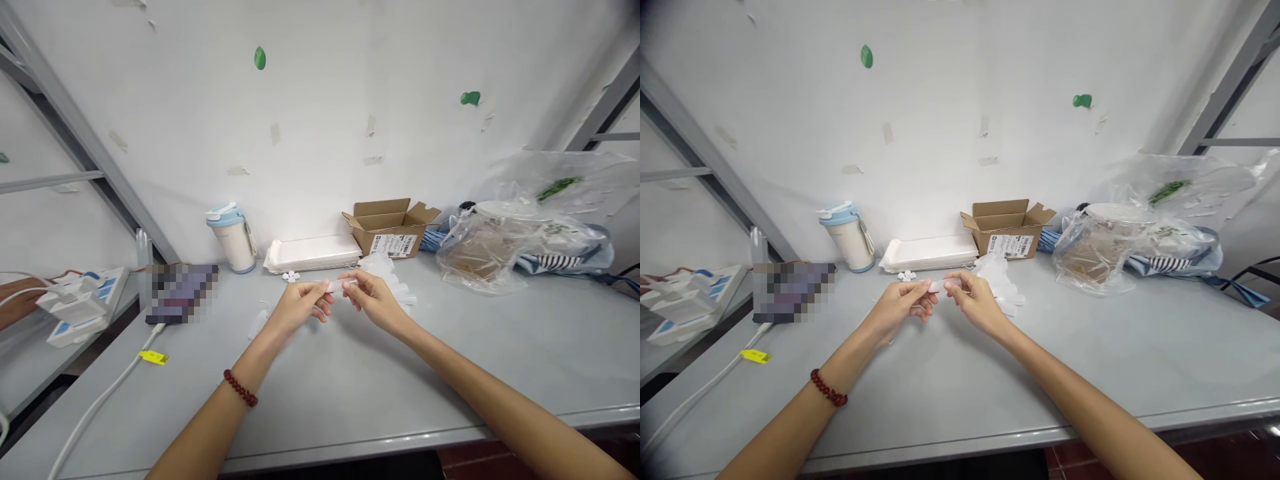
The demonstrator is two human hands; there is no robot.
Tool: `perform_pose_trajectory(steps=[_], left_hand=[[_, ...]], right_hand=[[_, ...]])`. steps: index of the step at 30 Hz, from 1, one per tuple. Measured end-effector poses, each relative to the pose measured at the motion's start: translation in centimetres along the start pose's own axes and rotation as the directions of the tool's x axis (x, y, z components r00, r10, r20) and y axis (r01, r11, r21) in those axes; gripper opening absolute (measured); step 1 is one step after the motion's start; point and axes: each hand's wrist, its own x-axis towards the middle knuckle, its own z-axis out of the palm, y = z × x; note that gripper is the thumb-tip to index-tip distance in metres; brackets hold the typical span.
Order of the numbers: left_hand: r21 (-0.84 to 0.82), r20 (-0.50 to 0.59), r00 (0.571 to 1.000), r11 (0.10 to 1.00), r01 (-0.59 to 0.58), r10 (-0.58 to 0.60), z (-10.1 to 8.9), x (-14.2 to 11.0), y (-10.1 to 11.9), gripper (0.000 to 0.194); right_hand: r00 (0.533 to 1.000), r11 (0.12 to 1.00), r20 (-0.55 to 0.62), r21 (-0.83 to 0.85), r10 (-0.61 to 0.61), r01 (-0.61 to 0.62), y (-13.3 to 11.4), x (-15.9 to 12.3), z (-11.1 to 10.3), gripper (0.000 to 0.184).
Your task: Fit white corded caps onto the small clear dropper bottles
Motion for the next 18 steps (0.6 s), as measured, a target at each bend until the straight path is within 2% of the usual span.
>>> perform_pose_trajectory(steps=[2, 4, 6, 9, 12, 15, 18], left_hand=[[0.013, 0.012, 0.999, 0.999, 0.031, -0.032, 0.0, 0.0, -0.1, 0.044], [0.068, 0.007, 1.000, 0.998, 0.000, -0.001, 0.1, 0.0, -0.3, 0.045], [0.174, 0.001, 0.996, 0.980, -0.093, 0.094, 0.3, 0.0, -0.5, 0.042], [0.343, -0.004, 0.967, 0.908, -0.239, 0.256, 0.5, -0.1, -0.7, 0.029], [0.346, -0.023, 0.948, 0.892, -0.290, 0.317, 0.6, -0.1, -0.7, 0.022], [0.265, -0.006, 0.968, 0.934, -0.240, 0.250, 0.5, 0.0, -0.4, 0.032], [0.194, 0.045, 0.995, 0.977, -0.094, 0.086, 0.4, 0.1, -0.2, 0.046]], right_hand=[[1.000, 1.000, -0.017, 0.001, 0.000, 0.000, 0.1, 0.0, 0.1, 0.034], [1.000, 1.000, -0.009, -0.005, -0.003, 0.003, 0.1, -0.1, 0.1, 0.032], [1.000, 1.000, -0.001, 0.021, 0.007, -0.007, 0.0, -0.1, 0.2, 0.029], [0.997, 0.985, 0.024, 0.152, 0.075, -0.078, 0.0, 0.1, 0.3, 0.039], [0.991, 0.960, 0.056, 0.251, 0.118, -0.128, -0.1, 0.2, 0.1, 0.045], [0.997, 0.984, 0.052, 0.164, 0.059, -0.067, -0.6, 0.2, -0.3, 0.038], [0.998, 0.999, 0.059, 0.036, 0.003, -0.005, -1.1, 0.0, -0.5, 0.034]])
